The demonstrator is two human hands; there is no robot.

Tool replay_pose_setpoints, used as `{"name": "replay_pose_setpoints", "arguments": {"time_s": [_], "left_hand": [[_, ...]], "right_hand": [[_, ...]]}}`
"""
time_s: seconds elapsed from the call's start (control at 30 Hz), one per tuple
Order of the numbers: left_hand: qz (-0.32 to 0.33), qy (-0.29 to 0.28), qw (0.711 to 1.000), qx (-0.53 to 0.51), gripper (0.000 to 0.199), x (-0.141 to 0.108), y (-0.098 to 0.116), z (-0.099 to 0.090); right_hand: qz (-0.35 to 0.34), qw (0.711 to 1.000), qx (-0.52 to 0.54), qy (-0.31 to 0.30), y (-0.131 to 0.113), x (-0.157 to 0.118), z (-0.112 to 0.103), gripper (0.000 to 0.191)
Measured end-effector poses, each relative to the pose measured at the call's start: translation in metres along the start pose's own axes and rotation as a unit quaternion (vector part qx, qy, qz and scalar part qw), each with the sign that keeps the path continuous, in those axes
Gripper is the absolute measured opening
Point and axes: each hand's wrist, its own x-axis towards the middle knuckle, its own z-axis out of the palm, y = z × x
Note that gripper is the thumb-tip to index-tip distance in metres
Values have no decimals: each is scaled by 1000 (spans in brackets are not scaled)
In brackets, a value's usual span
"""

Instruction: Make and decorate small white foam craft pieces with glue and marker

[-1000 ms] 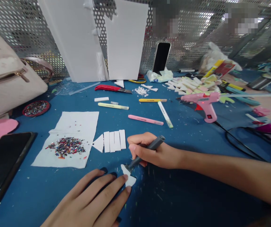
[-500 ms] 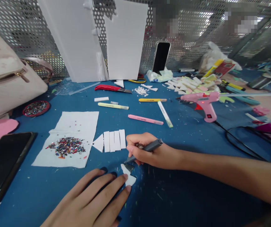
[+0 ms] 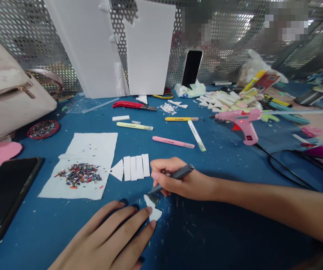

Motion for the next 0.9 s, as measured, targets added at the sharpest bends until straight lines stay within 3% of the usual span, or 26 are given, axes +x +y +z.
{"name": "replay_pose_setpoints", "arguments": {"time_s": [0.53,0.73,0.9], "left_hand": [[-7,-7,1000,-3,32,-2,0,-1],[-1,-2,1000,-3,32,-2,3,-3],[-10,-6,1000,-8,31,0,1,-3]], "right_hand": [[7,999,30,-26,0,-1,-1,33],[3,1000,13,2,0,-2,1,28],[8,999,31,-36,1,-1,-1,35]]}}
